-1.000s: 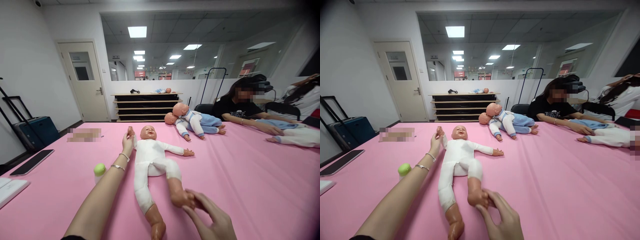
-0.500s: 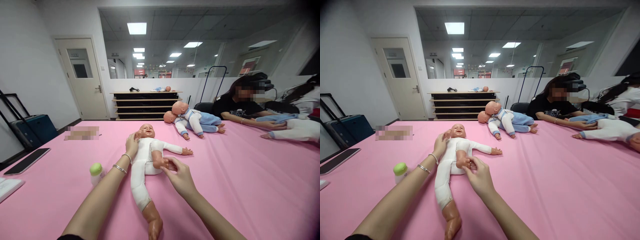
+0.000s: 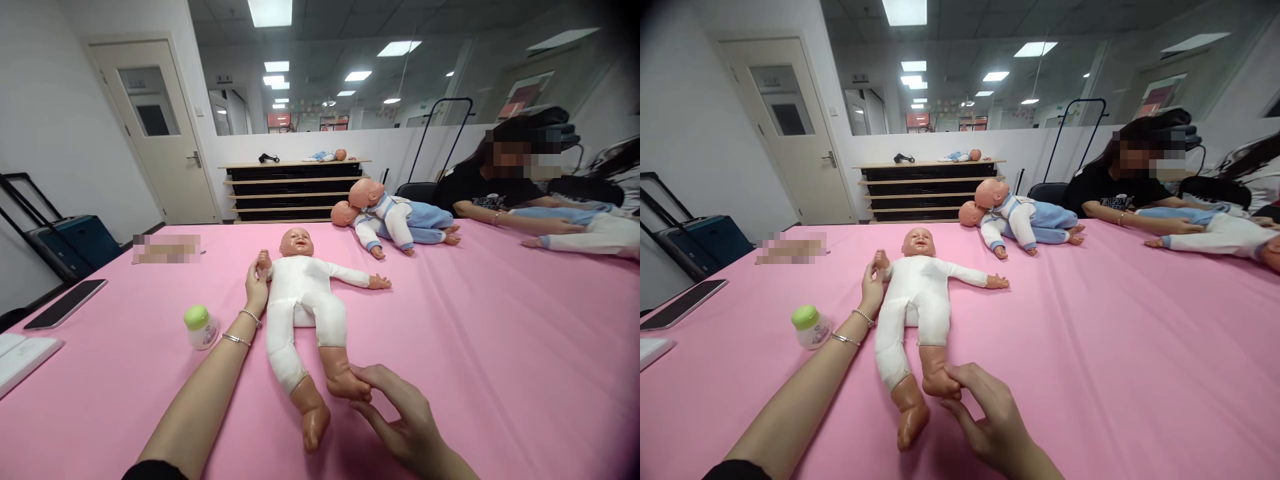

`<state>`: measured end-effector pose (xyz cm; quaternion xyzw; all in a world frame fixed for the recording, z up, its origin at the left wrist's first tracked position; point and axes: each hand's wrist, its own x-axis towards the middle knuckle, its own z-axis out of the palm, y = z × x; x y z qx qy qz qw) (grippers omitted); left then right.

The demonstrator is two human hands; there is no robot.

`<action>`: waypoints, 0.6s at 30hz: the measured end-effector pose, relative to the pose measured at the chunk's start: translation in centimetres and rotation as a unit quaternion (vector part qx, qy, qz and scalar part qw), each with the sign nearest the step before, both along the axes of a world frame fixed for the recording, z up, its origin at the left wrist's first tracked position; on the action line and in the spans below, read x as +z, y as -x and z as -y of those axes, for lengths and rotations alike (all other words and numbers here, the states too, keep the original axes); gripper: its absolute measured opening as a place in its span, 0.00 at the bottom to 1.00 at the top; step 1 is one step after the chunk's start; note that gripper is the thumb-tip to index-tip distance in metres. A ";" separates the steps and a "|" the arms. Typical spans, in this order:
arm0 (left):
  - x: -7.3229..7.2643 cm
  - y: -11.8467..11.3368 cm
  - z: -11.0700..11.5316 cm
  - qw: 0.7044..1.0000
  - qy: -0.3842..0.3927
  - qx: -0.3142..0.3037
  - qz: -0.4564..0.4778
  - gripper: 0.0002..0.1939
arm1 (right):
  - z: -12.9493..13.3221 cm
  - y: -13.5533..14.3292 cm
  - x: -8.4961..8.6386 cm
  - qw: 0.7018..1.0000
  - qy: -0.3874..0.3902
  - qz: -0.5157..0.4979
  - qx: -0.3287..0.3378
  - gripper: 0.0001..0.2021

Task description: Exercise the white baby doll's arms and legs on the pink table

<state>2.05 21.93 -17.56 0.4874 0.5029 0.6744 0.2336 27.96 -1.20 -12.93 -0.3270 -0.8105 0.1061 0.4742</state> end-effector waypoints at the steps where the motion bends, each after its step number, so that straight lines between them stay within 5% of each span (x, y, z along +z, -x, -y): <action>1: 0.0 0.4 0.0 0.999 0.009 0.025 0.023 0.17 | 0.4 0.0 0.0 1.000 -0.003 -0.003 -0.004 0.17; 4: -0.2 1.4 -0.3 0.987 0.044 0.067 0.136 0.14 | 1.6 0.2 -0.4 1.000 -0.002 -0.011 -0.013 0.18; 8: -0.6 2.1 -0.7 0.963 0.055 0.038 0.261 0.15 | 2.5 0.3 -1.0 1.000 -0.008 -0.011 -0.025 0.18; 18: -0.3 1.7 -0.1 0.964 0.042 0.025 0.263 0.12 | 2.4 -0.8 -1.2 0.992 0.037 -0.060 -0.109 0.12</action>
